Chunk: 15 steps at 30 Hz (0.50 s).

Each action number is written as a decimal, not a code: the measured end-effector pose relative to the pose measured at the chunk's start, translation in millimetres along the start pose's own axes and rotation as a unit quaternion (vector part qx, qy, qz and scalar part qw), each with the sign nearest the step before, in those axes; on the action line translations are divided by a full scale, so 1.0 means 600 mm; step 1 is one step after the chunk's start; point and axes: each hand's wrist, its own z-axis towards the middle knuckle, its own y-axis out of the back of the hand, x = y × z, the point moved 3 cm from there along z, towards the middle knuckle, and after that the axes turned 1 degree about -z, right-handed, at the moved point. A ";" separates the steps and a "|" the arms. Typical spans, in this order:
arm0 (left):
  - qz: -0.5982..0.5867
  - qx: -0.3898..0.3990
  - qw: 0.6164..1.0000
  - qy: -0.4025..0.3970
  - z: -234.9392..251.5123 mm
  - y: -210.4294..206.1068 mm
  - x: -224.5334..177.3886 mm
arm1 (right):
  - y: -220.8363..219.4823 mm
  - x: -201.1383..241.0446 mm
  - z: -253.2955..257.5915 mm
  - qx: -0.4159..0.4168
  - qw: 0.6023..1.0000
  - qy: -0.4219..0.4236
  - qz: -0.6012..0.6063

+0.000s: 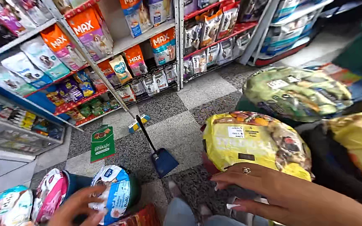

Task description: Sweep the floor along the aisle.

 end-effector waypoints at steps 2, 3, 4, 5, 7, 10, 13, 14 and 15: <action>-0.001 0.019 0.997 0.081 0.120 -0.047 0.100 | -0.009 -0.022 0.016 0.028 0.999 -0.034 -0.009; 0.012 0.036 0.994 0.106 0.179 -0.067 0.146 | -0.008 -0.030 0.028 0.028 0.998 -0.054 -0.011; 0.033 0.053 0.991 0.116 0.238 -0.082 0.188 | -0.002 -0.036 0.044 0.024 0.997 -0.078 -0.013; 0.055 0.060 0.989 0.121 0.294 -0.092 0.224 | 0.005 -0.038 0.062 0.022 0.994 -0.109 -0.011; 0.091 0.019 0.991 0.101 0.402 -0.096 0.267 | 0.019 -0.037 0.098 0.016 0.986 -0.164 -0.010; 0.180 -0.058 0.982 -0.008 0.539 -0.084 0.279 | 0.010 -0.070 0.122 -0.030 0.979 -0.180 -0.091; 0.278 0.021 0.960 0.002 0.636 -0.083 0.295 | 0.017 -0.109 0.133 -0.053 0.967 -0.239 -0.066; 0.319 0.087 0.943 0.031 0.661 -0.082 0.302 | 0.021 -0.123 0.140 -0.059 0.961 -0.262 -0.064; 0.355 0.152 0.920 0.061 0.682 -0.084 0.309 | 0.028 -0.138 0.147 -0.064 0.955 -0.281 -0.068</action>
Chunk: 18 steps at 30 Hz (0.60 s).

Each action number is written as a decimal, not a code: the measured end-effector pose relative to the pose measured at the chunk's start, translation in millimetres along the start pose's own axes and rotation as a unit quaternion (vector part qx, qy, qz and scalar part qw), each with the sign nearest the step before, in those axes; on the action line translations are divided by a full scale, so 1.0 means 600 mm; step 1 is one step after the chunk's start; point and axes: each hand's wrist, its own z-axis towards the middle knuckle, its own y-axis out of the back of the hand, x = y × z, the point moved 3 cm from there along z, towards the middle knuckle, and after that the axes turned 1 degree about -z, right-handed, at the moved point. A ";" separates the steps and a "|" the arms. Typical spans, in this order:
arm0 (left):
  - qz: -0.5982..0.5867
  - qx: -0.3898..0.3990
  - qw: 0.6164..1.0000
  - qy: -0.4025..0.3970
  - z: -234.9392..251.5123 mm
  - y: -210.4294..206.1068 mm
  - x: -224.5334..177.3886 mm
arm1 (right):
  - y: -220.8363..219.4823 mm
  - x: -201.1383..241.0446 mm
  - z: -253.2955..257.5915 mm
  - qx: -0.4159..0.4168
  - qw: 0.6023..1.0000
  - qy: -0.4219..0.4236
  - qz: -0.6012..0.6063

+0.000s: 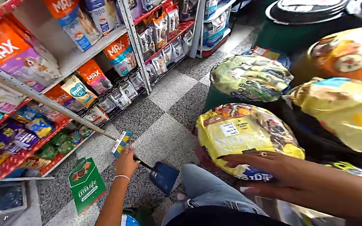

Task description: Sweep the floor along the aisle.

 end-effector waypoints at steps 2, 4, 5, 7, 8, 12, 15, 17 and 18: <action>0.057 0.115 0.992 0.018 0.041 -0.002 0.010 | 0.014 -0.018 0.038 -0.031 0.999 -0.015 -0.007; 0.061 0.155 0.985 0.037 0.070 -0.006 0.028 | 0.036 -0.036 0.088 -0.050 0.999 -0.017 0.009; 0.057 0.164 0.984 0.047 0.082 -0.004 0.040 | 0.050 -0.045 0.118 -0.045 0.999 -0.017 0.014; 0.050 0.180 0.980 0.071 0.104 0.007 0.064 | 0.076 -0.066 0.189 -0.032 0.999 -0.018 0.010; 0.051 0.191 0.976 0.086 0.114 0.016 0.074 | 0.083 -0.080 0.230 -0.033 0.999 -0.007 0.001; 0.055 0.258 0.951 0.159 0.157 0.049 0.109 | 0.084 -0.162 0.445 0.038 0.997 0.072 0.010; 0.016 0.313 0.925 0.216 0.187 0.064 0.143 | 0.091 -0.205 0.625 0.093 0.992 0.086 -0.005; -0.015 0.351 0.903 0.250 0.183 0.065 0.176 | 0.101 -0.231 0.721 0.112 0.989 0.091 0.015; -0.033 0.357 0.893 0.270 0.179 0.069 0.199 | 0.104 -0.246 0.765 0.124 0.988 0.087 0.025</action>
